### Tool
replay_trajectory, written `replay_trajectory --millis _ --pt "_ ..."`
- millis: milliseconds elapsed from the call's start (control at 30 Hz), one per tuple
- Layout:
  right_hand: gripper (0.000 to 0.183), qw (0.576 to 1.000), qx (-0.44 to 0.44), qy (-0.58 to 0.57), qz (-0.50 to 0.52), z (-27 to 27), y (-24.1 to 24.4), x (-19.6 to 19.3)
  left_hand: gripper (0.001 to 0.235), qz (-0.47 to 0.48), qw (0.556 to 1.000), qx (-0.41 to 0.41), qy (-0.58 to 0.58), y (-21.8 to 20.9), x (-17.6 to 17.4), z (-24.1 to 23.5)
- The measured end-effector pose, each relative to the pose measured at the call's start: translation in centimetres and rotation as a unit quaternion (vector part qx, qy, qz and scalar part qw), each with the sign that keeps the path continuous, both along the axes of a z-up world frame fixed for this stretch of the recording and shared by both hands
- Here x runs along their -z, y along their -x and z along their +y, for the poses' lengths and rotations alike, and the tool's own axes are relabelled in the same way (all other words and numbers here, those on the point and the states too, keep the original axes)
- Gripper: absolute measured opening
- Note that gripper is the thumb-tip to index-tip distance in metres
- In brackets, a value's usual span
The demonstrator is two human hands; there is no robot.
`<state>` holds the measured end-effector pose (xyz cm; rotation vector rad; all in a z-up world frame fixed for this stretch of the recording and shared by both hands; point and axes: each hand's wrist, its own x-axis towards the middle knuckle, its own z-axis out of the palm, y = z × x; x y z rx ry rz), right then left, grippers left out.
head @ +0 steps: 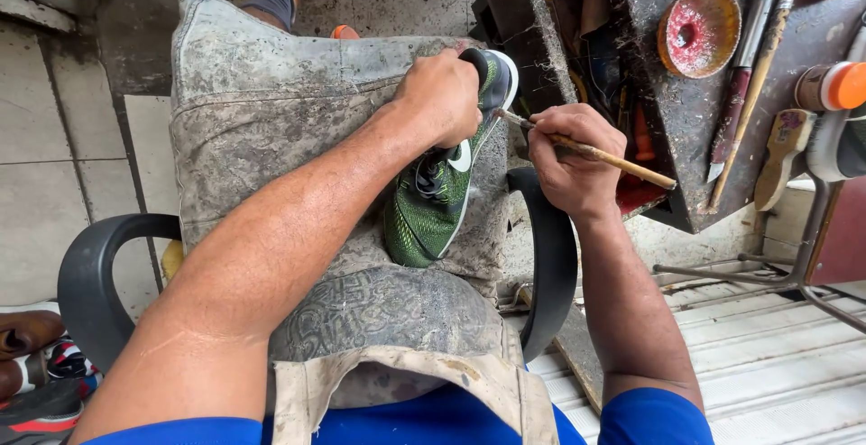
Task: Applying red dye to the edge of a green sneaker using a small brush at a shoe repair station
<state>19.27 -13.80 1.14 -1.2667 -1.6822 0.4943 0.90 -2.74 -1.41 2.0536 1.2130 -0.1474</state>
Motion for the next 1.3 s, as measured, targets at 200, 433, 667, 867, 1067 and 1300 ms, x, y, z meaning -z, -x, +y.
replay_trajectory --millis 200,433,667,867,1067,1300 --pt "0.016 0.998 0.018 -0.026 -0.06 -0.3 1.1 -1.1 0.055 0.102 0.993 -0.027 0.059 -1.0 -1.0 0.0" --pt "0.013 0.998 -0.024 0.027 -0.056 -0.9 1.4 -0.9 0.055 0.099 0.994 -0.021 0.047 -0.9 -0.6 0.1" --pt "0.016 1.0 0.003 0.024 0.008 -0.8 0.9 0.3 0.061 0.101 0.991 -0.031 0.077 -0.6 -2.3 0.2" --pt "0.015 0.999 0.009 0.026 0.04 -0.7 1.0 0.5 0.057 0.099 0.992 -0.029 0.074 -0.5 -2.0 0.2" --pt "0.015 1.0 0.025 -0.014 -0.008 -0.5 1.4 -0.4 0.057 0.085 0.994 -0.03 0.063 -0.4 -1.4 0.1" --pt "0.016 0.999 0.009 -0.031 -0.036 -0.5 1.6 -0.4 0.063 0.096 0.994 -0.016 0.054 -0.6 -1.1 0.2"
